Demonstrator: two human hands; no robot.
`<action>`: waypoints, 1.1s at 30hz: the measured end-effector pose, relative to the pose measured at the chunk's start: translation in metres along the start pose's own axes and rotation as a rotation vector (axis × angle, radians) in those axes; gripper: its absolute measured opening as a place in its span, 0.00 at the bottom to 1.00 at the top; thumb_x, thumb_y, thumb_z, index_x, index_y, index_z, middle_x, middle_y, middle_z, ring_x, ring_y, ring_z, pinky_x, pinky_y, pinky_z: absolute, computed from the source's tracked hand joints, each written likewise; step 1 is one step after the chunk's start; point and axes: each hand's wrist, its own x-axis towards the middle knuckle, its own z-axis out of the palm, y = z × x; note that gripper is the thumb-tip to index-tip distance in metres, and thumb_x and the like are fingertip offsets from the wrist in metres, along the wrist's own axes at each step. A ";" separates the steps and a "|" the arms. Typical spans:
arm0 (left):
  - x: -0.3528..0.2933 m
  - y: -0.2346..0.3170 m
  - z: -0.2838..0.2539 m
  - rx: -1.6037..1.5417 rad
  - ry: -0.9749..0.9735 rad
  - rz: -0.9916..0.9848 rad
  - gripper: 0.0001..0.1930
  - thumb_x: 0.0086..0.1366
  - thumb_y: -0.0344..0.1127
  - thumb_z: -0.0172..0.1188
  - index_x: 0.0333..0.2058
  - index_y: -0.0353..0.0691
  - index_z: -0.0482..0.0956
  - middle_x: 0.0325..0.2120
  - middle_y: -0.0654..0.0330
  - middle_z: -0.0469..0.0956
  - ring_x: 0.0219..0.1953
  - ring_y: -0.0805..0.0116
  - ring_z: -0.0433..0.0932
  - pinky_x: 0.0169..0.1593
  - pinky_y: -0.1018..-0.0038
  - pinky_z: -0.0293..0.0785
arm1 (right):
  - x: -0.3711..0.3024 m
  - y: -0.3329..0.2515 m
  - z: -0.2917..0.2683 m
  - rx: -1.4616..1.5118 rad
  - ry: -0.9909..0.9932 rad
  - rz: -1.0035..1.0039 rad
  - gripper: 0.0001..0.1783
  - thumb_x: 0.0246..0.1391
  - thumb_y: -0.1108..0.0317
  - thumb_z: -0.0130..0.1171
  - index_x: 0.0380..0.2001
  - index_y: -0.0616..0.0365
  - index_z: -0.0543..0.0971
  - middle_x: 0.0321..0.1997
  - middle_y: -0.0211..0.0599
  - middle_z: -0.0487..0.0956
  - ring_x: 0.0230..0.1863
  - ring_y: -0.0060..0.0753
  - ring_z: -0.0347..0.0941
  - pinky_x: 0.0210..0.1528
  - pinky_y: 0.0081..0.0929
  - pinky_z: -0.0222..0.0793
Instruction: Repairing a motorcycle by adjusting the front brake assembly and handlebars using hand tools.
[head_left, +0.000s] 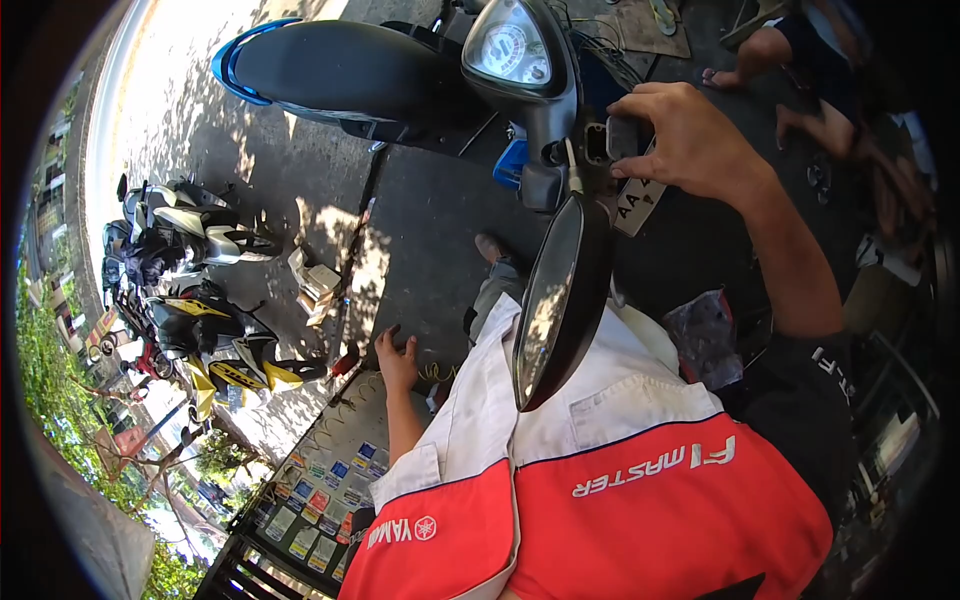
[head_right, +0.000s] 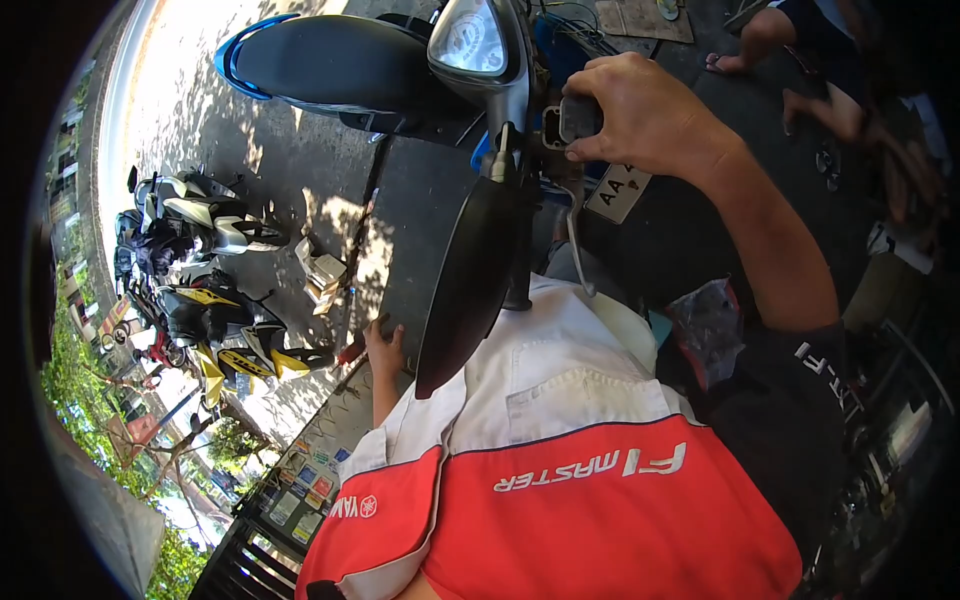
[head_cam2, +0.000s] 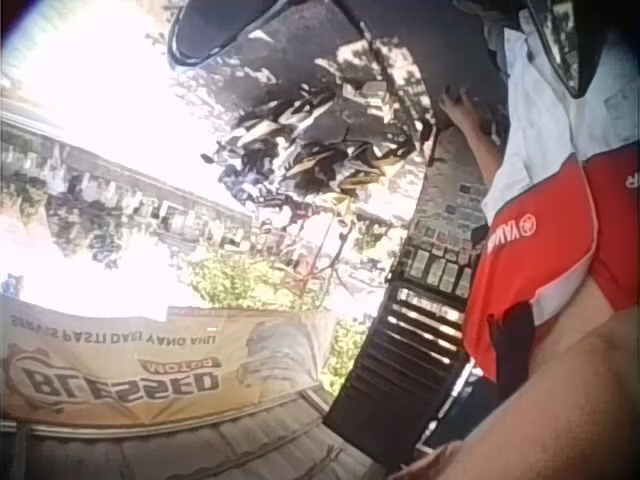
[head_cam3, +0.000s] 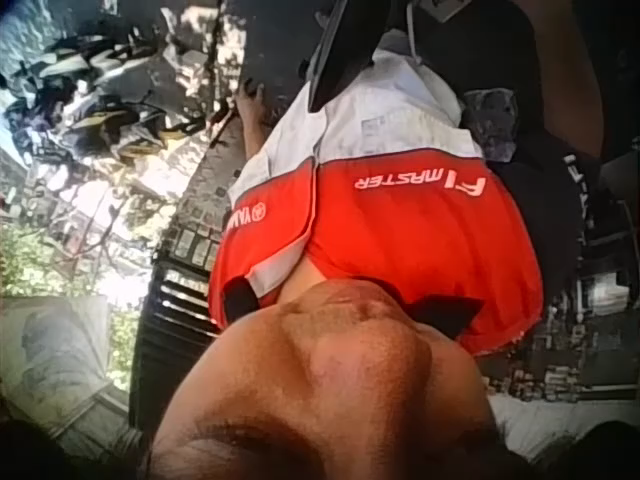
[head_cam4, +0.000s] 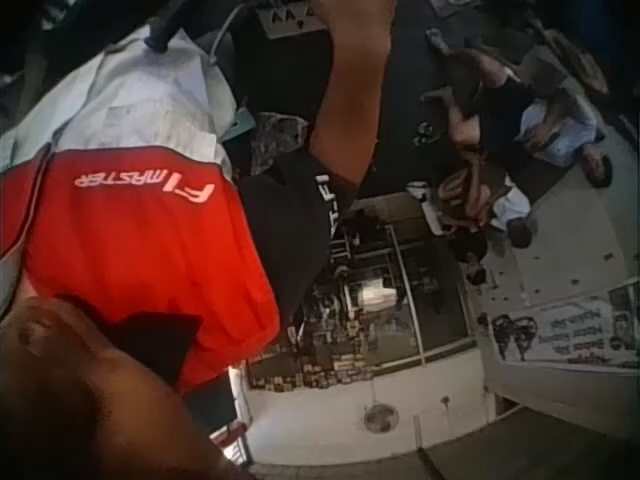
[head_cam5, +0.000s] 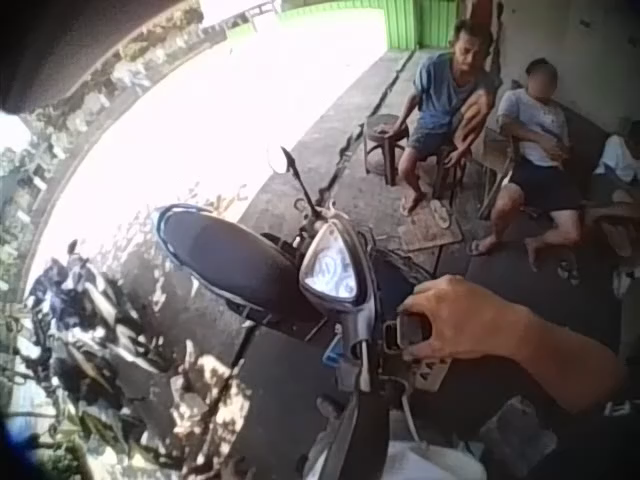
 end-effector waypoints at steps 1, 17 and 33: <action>0.000 0.007 -0.001 -0.004 0.004 -0.005 0.24 0.66 0.36 0.66 0.59 0.39 0.73 0.59 0.47 0.65 0.45 0.53 0.82 0.47 0.64 0.80 | -0.002 0.002 -0.007 0.031 -0.026 0.068 0.31 0.37 0.65 0.77 0.47 0.68 0.81 0.43 0.48 0.81 0.46 0.51 0.79 0.50 0.38 0.74; 0.008 0.262 -0.041 -0.397 -0.289 0.400 0.22 0.70 0.36 0.63 0.59 0.36 0.73 0.51 0.54 0.79 0.47 0.65 0.81 0.51 0.69 0.77 | -0.120 0.020 0.044 0.210 0.060 0.517 0.32 0.39 0.67 0.77 0.51 0.63 0.79 0.49 0.48 0.80 0.50 0.53 0.79 0.54 0.41 0.75; -0.019 0.357 -0.002 -0.427 -0.595 0.292 0.24 0.66 0.42 0.68 0.53 0.38 0.70 0.35 0.61 0.78 0.36 0.73 0.75 0.40 0.73 0.73 | -0.179 0.014 0.107 0.242 0.203 0.697 0.32 0.41 0.69 0.77 0.51 0.62 0.76 0.47 0.49 0.78 0.52 0.53 0.77 0.55 0.43 0.75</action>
